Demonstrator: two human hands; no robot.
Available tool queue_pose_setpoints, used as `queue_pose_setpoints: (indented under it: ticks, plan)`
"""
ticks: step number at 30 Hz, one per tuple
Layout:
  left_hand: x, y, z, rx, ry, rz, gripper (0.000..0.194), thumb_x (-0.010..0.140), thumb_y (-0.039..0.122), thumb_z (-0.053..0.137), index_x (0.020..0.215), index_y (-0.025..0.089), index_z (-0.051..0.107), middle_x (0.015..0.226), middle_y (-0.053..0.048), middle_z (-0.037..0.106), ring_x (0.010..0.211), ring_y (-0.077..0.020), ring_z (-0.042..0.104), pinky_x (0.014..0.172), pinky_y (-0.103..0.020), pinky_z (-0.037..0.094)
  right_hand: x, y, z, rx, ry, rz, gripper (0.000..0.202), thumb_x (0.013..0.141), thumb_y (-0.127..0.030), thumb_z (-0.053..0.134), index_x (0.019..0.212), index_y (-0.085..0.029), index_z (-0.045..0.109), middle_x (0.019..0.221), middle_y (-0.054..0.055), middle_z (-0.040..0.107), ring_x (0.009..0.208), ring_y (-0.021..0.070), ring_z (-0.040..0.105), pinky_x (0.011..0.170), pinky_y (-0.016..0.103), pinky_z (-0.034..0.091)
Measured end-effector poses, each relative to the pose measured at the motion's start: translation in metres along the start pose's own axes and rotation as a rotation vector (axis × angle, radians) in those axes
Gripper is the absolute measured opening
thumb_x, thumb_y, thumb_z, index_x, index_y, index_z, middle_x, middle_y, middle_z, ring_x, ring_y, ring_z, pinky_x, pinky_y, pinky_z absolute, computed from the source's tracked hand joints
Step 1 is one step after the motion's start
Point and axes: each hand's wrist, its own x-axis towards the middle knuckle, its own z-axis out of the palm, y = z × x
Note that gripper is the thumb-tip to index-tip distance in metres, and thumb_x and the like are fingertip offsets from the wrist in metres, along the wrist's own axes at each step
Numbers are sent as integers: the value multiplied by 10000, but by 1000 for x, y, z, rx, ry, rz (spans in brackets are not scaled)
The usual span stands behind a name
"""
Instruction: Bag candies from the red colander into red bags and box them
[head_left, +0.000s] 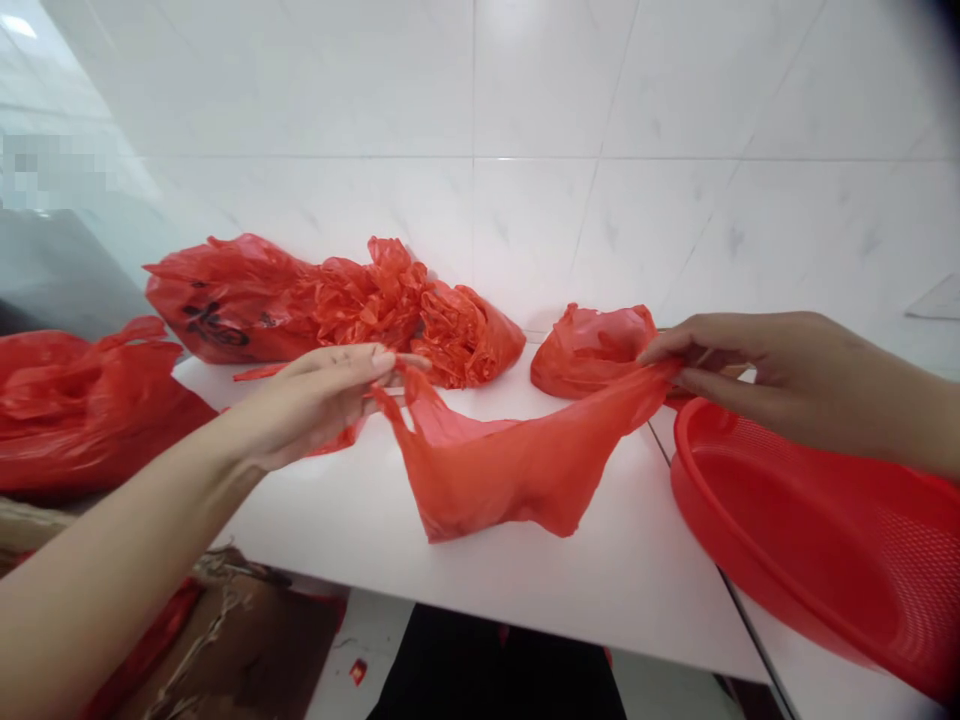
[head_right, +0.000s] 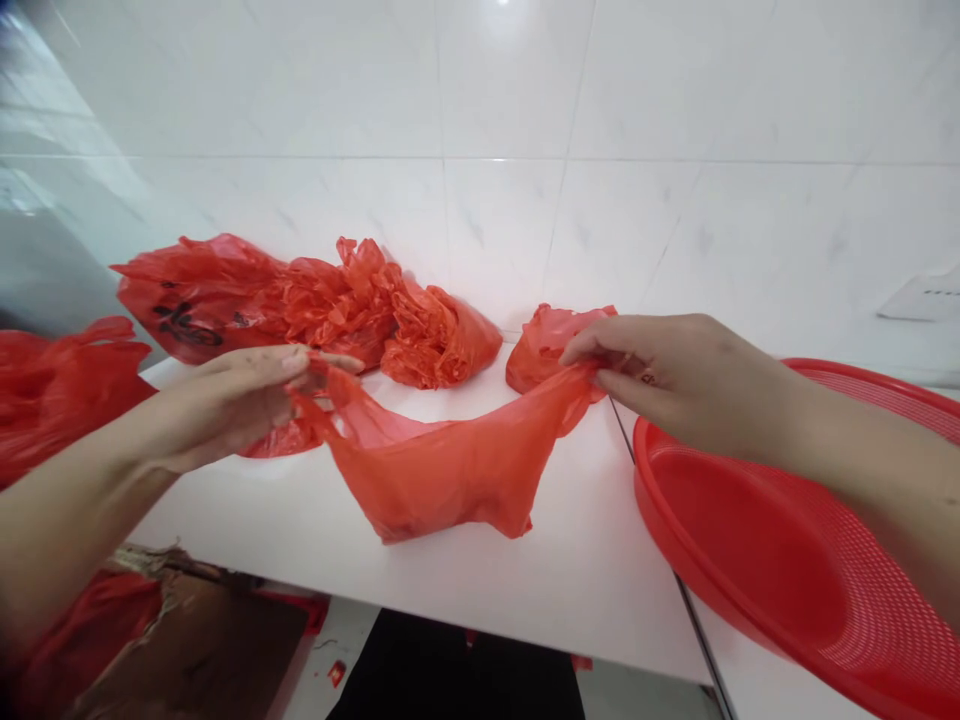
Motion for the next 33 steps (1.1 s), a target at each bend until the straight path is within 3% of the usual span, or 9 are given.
queue_pose_setpoints:
  ticks: [3, 6, 9, 12, 15, 20, 25, 29, 33]
  plan:
    - [6, -2, 22, -116, -196, 48, 218, 803, 304, 720, 985, 184, 703, 990, -64, 717, 954, -217, 680, 841, -345, 539, 13, -20, 4, 39, 2, -48, 184, 877, -235, 533, 1008, -273, 657, 847, -3, 708, 683, 127, 641, 630, 263, 494]
    - [10, -6, 47, 1, -415, -11, 521, 790, 253, 735, 1282, 273, 561, 962, -53, 720, 902, -205, 692, 824, -345, 531, 32, -51, 17, 112, 25, -142, 203, 850, -179, 525, 980, -260, 659, 878, -17, 693, 731, 126, 638, 657, 257, 491]
    - [13, -12, 66, 198, -519, -11, 454, 751, 211, 750, 1182, 261, 613, 823, -16, 676, 771, -181, 656, 725, -305, 516, 51, -85, 38, 278, -17, -261, 261, 834, -108, 479, 964, -248, 657, 888, -38, 675, 789, 122, 634, 694, 249, 492]
    - [13, -17, 74, 352, -490, 10, 151, 771, 290, 718, 882, 201, 668, 768, -6, 596, 691, -150, 571, 615, -267, 487, 63, -101, 58, 366, 53, -377, 289, 814, -33, 447, 959, -206, 627, 895, -36, 661, 826, 103, 618, 743, 239, 488]
    - [12, -19, 71, 405, -373, -26, 226, 840, 413, 637, 855, 187, 647, 748, 16, 529, 638, -106, 488, 566, -227, 459, 64, -94, 74, 370, 164, -380, 297, 835, -31, 450, 1053, -180, 585, 1038, 6, 650, 913, 106, 604, 794, 246, 491]
    - [13, -23, 63, 282, -327, -81, 351, 903, 507, 537, 856, 167, 609, 609, 65, 445, 475, -45, 337, 517, -197, 399, 48, -65, 93, 455, 73, -170, 208, 870, -121, 503, 1053, -199, 566, 935, 8, 663, 796, 121, 630, 696, 264, 527]
    - [16, -26, 63, 216, -421, -6, 311, 940, 453, 493, 878, 172, 613, 646, 9, 596, 543, -108, 550, 550, -237, 450, 16, -87, 94, 535, 327, -148, 156, 840, -73, 533, 919, -207, 535, 851, -14, 626, 758, 101, 609, 702, 238, 526]
    - [16, -24, 60, 356, -570, 95, 261, 889, 361, 588, 797, 148, 707, 730, -28, 667, 676, -132, 604, 709, -271, 503, 0, -105, 100, 631, 324, -198, 160, 867, -82, 524, 948, -215, 561, 874, -10, 645, 795, 100, 622, 736, 234, 521]
    - [11, -28, 61, 578, -546, 96, 143, 804, 228, 643, 890, 176, 745, 802, -20, 711, 731, -148, 625, 693, -252, 498, 11, -88, 128, 795, 406, 15, 128, 935, -206, 486, 1015, -219, 584, 954, 15, 650, 908, 130, 624, 825, 285, 506]
